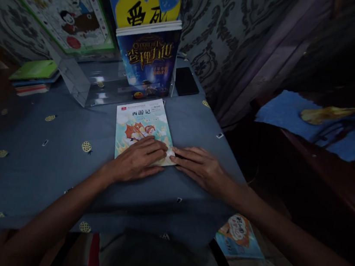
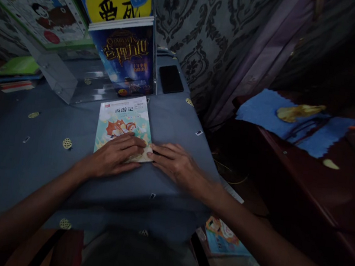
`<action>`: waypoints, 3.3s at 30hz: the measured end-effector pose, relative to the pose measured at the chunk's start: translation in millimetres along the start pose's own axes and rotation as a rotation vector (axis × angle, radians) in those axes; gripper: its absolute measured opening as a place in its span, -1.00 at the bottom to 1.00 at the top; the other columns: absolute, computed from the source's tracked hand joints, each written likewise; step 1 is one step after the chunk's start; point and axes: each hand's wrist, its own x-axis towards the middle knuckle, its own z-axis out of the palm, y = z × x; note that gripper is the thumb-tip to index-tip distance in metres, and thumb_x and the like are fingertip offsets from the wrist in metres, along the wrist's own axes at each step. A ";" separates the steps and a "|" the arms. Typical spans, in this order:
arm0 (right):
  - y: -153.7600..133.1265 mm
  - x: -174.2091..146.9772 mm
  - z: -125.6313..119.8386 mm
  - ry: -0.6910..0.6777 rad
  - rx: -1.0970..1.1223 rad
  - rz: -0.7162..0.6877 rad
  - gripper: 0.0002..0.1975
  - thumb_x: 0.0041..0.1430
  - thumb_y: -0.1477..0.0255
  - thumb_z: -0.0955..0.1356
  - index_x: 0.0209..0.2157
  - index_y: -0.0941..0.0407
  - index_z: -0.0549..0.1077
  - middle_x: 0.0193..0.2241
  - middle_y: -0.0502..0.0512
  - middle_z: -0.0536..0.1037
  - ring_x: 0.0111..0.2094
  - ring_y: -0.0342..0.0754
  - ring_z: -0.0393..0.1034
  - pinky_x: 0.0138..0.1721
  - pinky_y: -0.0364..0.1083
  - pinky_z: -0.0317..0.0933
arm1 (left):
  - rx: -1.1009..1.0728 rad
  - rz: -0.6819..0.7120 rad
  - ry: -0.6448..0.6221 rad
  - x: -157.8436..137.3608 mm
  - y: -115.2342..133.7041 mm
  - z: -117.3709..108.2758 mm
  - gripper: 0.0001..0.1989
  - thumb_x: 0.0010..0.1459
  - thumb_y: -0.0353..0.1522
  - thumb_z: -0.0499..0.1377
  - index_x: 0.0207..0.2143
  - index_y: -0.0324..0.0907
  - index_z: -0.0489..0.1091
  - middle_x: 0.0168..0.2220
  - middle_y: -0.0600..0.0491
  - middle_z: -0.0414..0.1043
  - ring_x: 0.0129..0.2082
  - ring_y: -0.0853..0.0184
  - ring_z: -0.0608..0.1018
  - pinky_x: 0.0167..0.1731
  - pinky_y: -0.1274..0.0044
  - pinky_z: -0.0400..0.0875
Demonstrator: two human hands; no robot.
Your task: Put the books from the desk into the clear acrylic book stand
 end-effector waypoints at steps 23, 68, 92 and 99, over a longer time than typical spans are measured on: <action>2.6 -8.8 9.6 0.096 -0.115 -0.090 -0.71 0.42 0.44 0.23 0.04 0.06 0.53 -0.19 0.16 0.62 -0.16 -0.01 0.46 -0.19 -0.01 0.46 | 0.285 -0.302 -0.078 36.7 -69.9 -2.5 -0.47 0.40 -0.10 -0.06 0.25 -0.23 0.25 0.29 -0.18 0.27 0.28 0.12 0.33 0.21 0.26 0.19; 100.3 121.7 51.0 0.196 0.099 0.278 -0.57 0.37 0.31 0.17 0.17 0.12 0.37 0.05 0.26 0.54 0.07 0.15 0.40 0.12 0.20 0.27 | 0.266 -0.398 0.013 51.1 -95.2 0.8 -0.57 0.38 -0.21 0.00 0.18 -0.22 0.33 0.23 -0.14 0.36 0.18 0.12 0.41 0.11 0.26 0.29; 92.4 122.4 49.8 0.093 -0.034 0.298 -0.52 0.31 0.27 0.25 0.17 0.18 0.39 0.03 0.30 0.56 0.05 0.23 0.39 0.07 0.19 0.27 | 0.195 -0.604 0.234 -37.2 -120.0 -5.6 -0.57 0.38 -0.30 -0.07 0.18 -0.24 0.35 0.24 -0.17 0.36 0.26 0.18 0.38 0.27 0.22 0.26; 92.0 121.9 50.4 0.108 -0.019 0.274 -0.54 0.31 0.26 0.24 0.16 0.15 0.40 0.07 0.27 0.54 0.08 0.21 0.38 0.12 0.21 0.25 | 0.190 -0.609 0.228 -37.3 -119.3 -6.9 -0.57 0.37 -0.31 -0.06 0.19 -0.22 0.34 0.24 -0.13 0.36 0.27 0.19 0.37 0.28 0.20 0.25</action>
